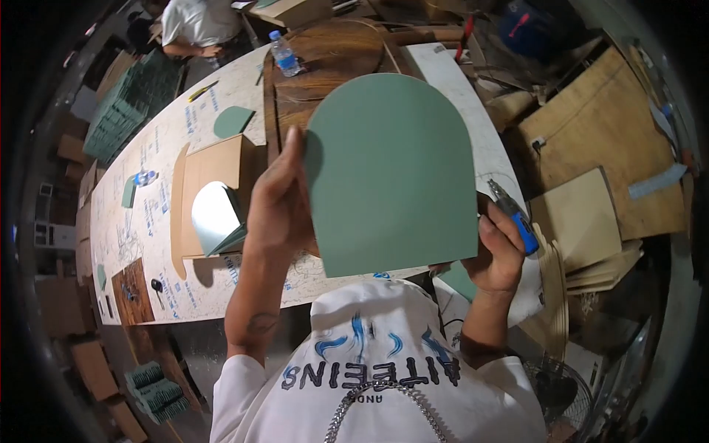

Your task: The person uses a heat gun to smooth the surface of light green, semi-circular plastic parts. They hold each part in one hand and apply heat with the other, rotating the part to cover the surface. The person inspects the parts between heating cycles and stacks them on the table.

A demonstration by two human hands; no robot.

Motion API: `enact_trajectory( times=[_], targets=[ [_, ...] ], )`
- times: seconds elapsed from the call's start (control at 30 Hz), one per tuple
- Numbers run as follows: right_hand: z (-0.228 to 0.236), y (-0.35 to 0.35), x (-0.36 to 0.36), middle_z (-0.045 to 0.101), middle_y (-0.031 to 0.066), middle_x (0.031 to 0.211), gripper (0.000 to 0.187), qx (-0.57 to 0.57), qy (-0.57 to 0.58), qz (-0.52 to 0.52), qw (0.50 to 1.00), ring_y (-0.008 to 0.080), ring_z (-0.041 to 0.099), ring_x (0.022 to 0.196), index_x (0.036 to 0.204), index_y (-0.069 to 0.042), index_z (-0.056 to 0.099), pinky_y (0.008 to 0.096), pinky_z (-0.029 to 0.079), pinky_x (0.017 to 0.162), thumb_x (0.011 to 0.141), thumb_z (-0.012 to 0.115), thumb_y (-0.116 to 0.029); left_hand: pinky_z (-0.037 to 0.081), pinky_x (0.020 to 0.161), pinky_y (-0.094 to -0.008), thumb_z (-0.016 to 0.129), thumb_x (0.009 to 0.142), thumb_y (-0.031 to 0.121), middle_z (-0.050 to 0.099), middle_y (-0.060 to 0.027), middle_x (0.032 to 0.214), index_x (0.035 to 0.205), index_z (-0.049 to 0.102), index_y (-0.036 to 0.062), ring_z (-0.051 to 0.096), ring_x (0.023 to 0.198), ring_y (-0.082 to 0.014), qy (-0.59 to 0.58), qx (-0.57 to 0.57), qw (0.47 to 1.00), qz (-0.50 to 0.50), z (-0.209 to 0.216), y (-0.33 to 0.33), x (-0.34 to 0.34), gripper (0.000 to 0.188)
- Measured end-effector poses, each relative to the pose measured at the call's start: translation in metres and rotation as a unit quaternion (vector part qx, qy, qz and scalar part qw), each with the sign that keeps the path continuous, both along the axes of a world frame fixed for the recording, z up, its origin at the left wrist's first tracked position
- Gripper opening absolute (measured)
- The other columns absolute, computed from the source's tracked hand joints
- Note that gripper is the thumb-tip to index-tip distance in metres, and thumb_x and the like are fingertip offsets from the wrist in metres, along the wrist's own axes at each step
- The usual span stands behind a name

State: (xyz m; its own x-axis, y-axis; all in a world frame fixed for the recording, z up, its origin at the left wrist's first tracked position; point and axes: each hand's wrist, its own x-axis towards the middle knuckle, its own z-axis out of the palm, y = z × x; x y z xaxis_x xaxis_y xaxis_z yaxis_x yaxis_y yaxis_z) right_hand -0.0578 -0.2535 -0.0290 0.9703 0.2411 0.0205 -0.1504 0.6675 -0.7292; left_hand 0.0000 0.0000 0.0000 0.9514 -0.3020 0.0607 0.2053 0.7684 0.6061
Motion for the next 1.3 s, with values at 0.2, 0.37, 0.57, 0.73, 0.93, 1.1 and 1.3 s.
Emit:
enact_trajectory(
  times=[0.2,0.37,0.57,0.73,0.93,1.1,1.3],
  targets=[
    [-0.010,-0.010,-0.002,0.053,0.0174,0.122,0.040,0.028,-0.059,0.006,0.998,0.0227,0.055,0.108,0.129,0.008,0.039,0.0349,0.047,0.090,0.091,0.041,-0.004,0.055,0.076,-0.0321,0.028,0.098,0.031,0.062,-0.0157,0.104,0.125,0.043,-0.0018,0.065,0.091,-0.0208,0.022,0.087,0.994,0.064,0.006,-0.011,-0.008,0.045],
    [0.003,-0.002,0.003,0.053,0.0182,0.123,0.039,0.014,-0.038,0.046,0.998,0.0226,0.055,0.109,0.129,0.008,0.039,0.0321,0.045,0.093,0.092,0.042,-0.004,0.056,0.074,-0.0314,0.030,0.098,0.033,0.062,-0.0157,0.103,0.121,0.046,-0.0006,0.065,0.088,-0.0205,0.025,0.113,0.990,0.077,-0.002,0.000,-0.008,0.043],
    [0.011,0.016,-0.005,0.053,0.0196,0.122,0.037,-0.083,-0.098,-0.019,0.992,0.0212,0.055,0.109,0.125,0.005,0.045,0.0320,0.044,0.094,0.089,0.049,-0.003,0.056,0.074,-0.0314,0.034,0.097,0.035,0.061,-0.0150,0.103,0.120,0.046,0.0002,0.064,0.089,-0.0198,0.052,0.105,0.987,0.110,-0.009,0.008,-0.017,0.044],
    [0.005,0.019,0.003,0.054,0.0198,0.121,0.046,-0.187,-0.120,0.002,0.975,0.0216,0.055,0.107,0.126,0.007,0.043,0.0300,0.042,0.092,0.085,0.057,-0.008,0.054,0.074,-0.0306,0.039,0.095,0.038,0.060,-0.0126,0.104,0.119,0.048,0.0001,0.062,0.089,-0.0186,0.043,0.101,0.984,0.138,-0.007,0.019,-0.026,0.046],
    [-0.009,0.062,0.029,0.059,0.0119,0.110,0.042,-0.217,-0.035,0.064,0.973,0.0157,0.056,0.095,0.123,0.009,0.045,0.0232,0.040,0.086,0.087,0.054,-0.011,0.049,0.065,-0.0249,0.047,0.093,0.041,0.061,-0.0063,0.084,0.105,0.056,-0.0006,0.059,0.074,-0.0117,0.132,0.119,0.968,0.178,-0.039,0.036,-0.036,0.044],
    [-0.057,0.134,0.050,0.060,0.0103,0.106,0.034,-0.220,0.000,0.129,0.967,0.0157,0.054,0.096,0.118,0.005,0.050,0.0251,0.038,0.089,0.089,0.054,-0.012,0.037,0.048,-0.0135,0.056,0.090,0.031,0.052,0.0048,0.068,0.101,0.057,0.0012,0.046,0.057,-0.0002,0.201,0.125,0.939,0.250,-0.100,0.099,-0.078,0.032],
    [-0.107,0.267,0.081,0.059,0.0110,0.099,0.034,-0.354,-0.123,0.254,0.892,0.0173,0.052,0.089,0.112,0.007,0.050,0.0297,0.042,0.080,0.095,0.046,-0.022,0.050,0.070,-0.0337,0.057,0.085,0.025,0.063,-0.0160,0.094,0.103,0.060,-0.0046,0.062,0.078,-0.0248,0.188,0.544,0.702,0.420,-0.137,0.196,-0.105,0.035]
  ],
)
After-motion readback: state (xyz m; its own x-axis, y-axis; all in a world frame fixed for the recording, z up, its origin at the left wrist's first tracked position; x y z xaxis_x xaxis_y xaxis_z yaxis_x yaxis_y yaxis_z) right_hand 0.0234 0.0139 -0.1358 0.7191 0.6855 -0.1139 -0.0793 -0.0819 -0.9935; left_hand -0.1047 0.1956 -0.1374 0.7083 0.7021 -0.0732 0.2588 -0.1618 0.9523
